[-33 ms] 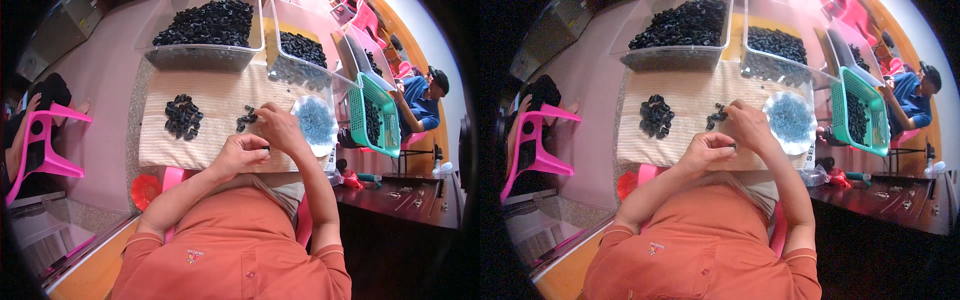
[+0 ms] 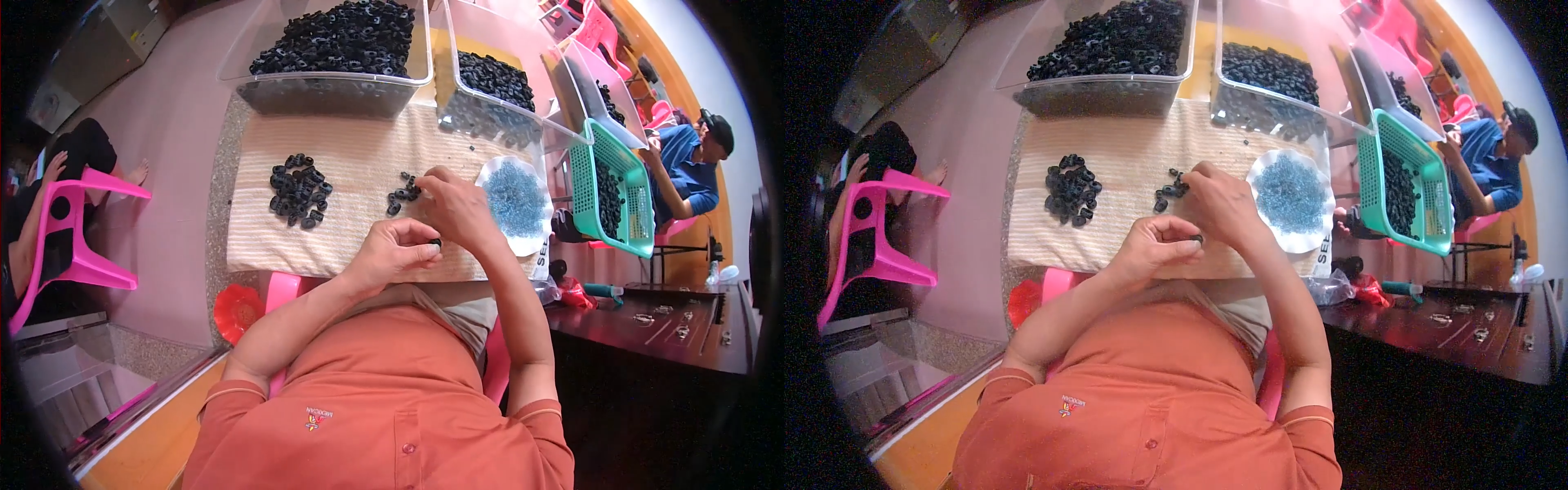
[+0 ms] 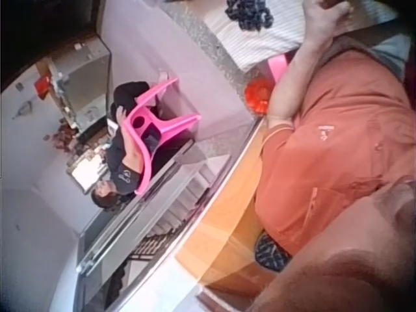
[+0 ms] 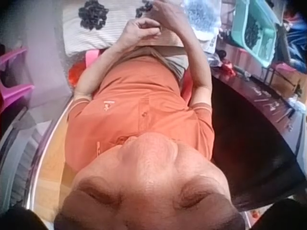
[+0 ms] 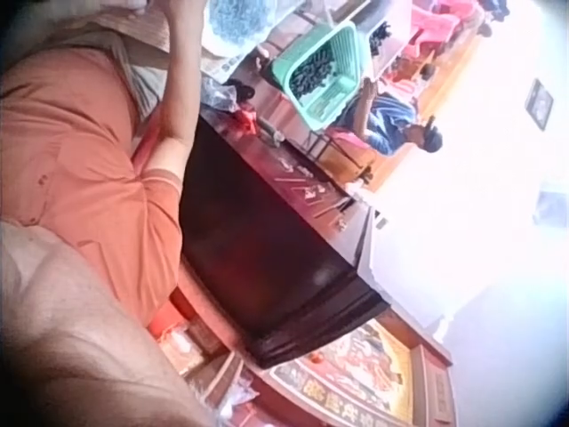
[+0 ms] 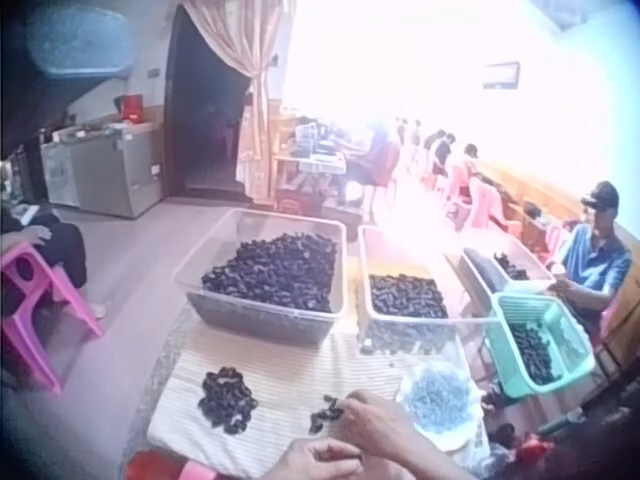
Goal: The person assembles plastic fasteners by taking plastic components and small pins from the table by hand, inserting the pins into the fasteners, and setting the assembled pieces onto the cloth surface.
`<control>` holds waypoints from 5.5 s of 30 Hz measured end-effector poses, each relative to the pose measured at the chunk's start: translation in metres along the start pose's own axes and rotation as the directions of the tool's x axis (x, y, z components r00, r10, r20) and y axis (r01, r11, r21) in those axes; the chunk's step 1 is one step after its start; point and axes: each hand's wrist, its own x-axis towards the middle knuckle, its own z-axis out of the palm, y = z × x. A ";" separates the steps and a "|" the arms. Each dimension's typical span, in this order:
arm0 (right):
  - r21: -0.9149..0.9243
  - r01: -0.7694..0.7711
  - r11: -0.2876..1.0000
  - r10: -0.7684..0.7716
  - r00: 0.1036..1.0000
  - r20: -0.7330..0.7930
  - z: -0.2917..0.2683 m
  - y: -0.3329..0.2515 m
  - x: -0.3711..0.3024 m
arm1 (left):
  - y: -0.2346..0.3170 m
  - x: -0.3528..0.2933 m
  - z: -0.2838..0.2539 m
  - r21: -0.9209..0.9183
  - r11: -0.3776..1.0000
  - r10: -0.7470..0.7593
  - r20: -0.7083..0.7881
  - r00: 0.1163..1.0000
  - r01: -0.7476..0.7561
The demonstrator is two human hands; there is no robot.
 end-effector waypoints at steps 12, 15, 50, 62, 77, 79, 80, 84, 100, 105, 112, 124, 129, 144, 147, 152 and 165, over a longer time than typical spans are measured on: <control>-0.148 0.024 0.989 -0.014 0.997 0.070 0.020 0.013 0.008 | -0.002 0.000 0.001 0.004 0.999 0.035 -0.021 0.999 -0.035; -0.159 0.034 0.987 -0.024 0.998 0.066 0.016 0.006 0.006 | -0.003 0.000 0.001 0.025 0.998 0.059 -0.040 0.997 -0.058; 0.737 -0.196 0.647 0.308 0.951 -0.017 0.022 0.015 -0.061 | -0.011 0.003 -0.001 0.142 0.973 0.202 -0.125 0.971 -0.183; 0.767 -0.160 0.622 0.259 0.966 -0.009 0.021 0.002 -0.075 | -0.015 0.002 -0.002 0.217 0.943 0.271 -0.062 0.961 -0.252; 0.852 -0.029 0.522 0.274 0.952 -0.135 0.029 -0.008 -0.079 | -0.014 -0.002 0.005 0.519 0.813 0.369 -0.108 0.923 -0.264; 0.866 -0.040 0.499 0.302 0.944 -0.130 0.028 -0.010 -0.078 | -0.016 -0.001 0.004 0.542 0.795 0.385 -0.103 0.917 -0.273; 0.835 -0.004 0.551 0.281 0.942 -0.181 0.029 -0.010 -0.078 | -0.016 -0.001 0.004 0.562 0.777 0.402 -0.097 0.911 -0.283; 0.824 -0.019 0.566 0.342 0.915 -0.214 0.032 -0.014 -0.080 | -0.015 -0.001 0.006 0.550 0.787 0.397 -0.106 0.912 -0.279; 0.794 -0.021 0.608 0.270 0.946 -0.182 0.027 -0.011 -0.084 | -0.017 -0.003 0.005 0.662 0.694 0.449 -0.093 0.889 -0.282; 0.675 0.063 0.735 0.194 0.934 -0.299 0.024 -0.014 -0.085 | -0.020 -0.002 0.002 0.611 0.739 0.420 -0.087 0.904 -0.284; 0.722 0.109 0.683 0.173 0.936 -0.306 0.028 -0.014 -0.090 | -0.009 -0.006 0.007 0.542 0.807 0.327 -0.075 0.942 -0.237; 0.602 0.123 0.789 0.135 0.922 -0.364 0.024 -0.021 -0.090 | -0.002 -0.007 0.006 0.501 0.845 0.251 -0.061 0.966 -0.188; 0.684 0.073 0.726 0.154 0.952 -0.265 0.016 -0.022 -0.088 | 0.003 -0.008 0.006 0.512 0.833 0.259 -0.031 0.965 -0.208; 0.765 0.002 0.644 0.236 0.951 -0.201 0.025 -0.017 -0.087 | 0.003 0.000 -0.003 0.523 0.823 0.266 -0.008 0.964 -0.223; 0.601 0.128 0.789 0.117 0.929 -0.351 0.025 -0.021 -0.087 | 0.001 0.004 -0.005 0.528 0.820 0.265 -0.012 0.964 -0.219; 0.361 0.239 0.901 -0.060 0.895 -0.442 0.018 -0.028 -0.089 | 0.004 0.002 -0.003 0.484 0.856 0.223 -0.033 0.974 -0.179; -0.054 0.302 0.952 -0.285 0.805 -0.520 0.025 -0.036 -0.092 | 0.000 -0.004 0.004 0.408 0.891 0.231 -0.033 0.972 -0.198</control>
